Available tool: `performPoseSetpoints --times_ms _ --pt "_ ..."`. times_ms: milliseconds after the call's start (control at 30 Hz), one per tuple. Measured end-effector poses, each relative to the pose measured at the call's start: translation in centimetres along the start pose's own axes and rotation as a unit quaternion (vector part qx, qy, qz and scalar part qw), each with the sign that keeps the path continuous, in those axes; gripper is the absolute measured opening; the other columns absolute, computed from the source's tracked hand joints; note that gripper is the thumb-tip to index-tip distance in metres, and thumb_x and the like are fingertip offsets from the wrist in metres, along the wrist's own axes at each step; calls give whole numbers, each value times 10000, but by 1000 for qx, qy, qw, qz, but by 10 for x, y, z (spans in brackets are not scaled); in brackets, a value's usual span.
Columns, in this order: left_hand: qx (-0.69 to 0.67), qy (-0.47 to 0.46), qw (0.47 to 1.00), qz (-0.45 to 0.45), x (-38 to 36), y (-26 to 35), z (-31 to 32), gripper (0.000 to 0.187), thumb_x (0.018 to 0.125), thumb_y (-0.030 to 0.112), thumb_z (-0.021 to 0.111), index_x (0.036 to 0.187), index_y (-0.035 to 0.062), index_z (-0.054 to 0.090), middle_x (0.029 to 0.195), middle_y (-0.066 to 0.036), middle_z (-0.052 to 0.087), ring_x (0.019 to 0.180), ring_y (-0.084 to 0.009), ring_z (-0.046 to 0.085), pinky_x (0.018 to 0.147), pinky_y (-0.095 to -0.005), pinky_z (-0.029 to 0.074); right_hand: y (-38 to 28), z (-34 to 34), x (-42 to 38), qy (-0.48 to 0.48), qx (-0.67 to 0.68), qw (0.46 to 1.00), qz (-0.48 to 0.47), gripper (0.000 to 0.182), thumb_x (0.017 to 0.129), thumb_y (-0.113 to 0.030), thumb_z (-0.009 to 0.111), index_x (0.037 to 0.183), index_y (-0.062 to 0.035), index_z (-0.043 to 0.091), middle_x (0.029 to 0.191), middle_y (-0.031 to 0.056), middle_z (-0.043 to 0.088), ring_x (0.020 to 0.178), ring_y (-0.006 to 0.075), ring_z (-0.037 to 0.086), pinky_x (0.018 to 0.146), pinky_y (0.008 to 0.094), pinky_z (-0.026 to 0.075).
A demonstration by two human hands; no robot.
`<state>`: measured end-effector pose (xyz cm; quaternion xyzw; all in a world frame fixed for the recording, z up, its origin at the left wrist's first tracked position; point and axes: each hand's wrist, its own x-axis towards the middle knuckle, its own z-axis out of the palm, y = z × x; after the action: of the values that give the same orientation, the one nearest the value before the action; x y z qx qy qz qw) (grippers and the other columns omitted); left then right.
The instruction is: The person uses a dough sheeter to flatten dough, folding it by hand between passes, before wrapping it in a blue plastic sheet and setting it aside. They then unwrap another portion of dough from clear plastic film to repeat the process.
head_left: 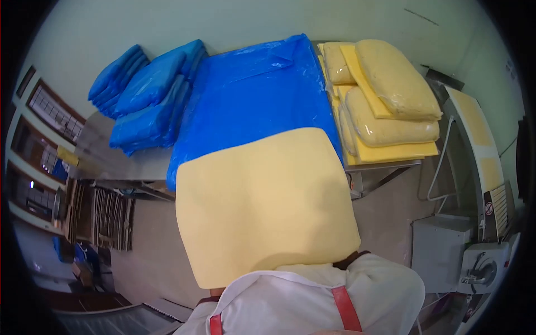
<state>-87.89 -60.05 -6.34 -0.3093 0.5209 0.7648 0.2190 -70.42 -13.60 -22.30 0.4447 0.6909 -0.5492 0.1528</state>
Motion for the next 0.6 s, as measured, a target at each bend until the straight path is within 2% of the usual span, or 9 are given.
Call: performPoseSetpoints --times_ms 200,300,467,600 --pt "29 21 999 -10 94 75 52 653 974 407 446 1451 3 255 1491 -134 297 1379 -233 267 1126 -356 193 5 -26 41 70 40 985 150 618 912 -446 577 1320 6 472 1227 146 566 1098 218 557 936 322 445" --pt "52 16 998 -21 134 111 75 654 977 409 437 1455 5 247 1498 -134 288 1385 -234 257 1131 -355 184 -13 -21 54 101 100 972 187 620 914 -451 573 1322 5 471 1231 147 564 1102 219 556 940 322 443" --pt "101 -27 994 -39 205 160 144 655 983 412 424 1462 6 234 1508 -133 273 1396 -234 241 1139 -355 168 -118 7 103 111 260 949 138 623 917 -457 567 1326 3 468 1239 149 562 1110 220 553 946 323 440" --pt "122 -84 988 -55 264 178 225 656 988 414 413 1468 8 224 1517 -132 261 1405 -234 228 1145 -355 155 -258 31 177 79 446 890 59 626 920 -463 561 1329 2 466 1244 150 560 1117 221 551 951 323 437"
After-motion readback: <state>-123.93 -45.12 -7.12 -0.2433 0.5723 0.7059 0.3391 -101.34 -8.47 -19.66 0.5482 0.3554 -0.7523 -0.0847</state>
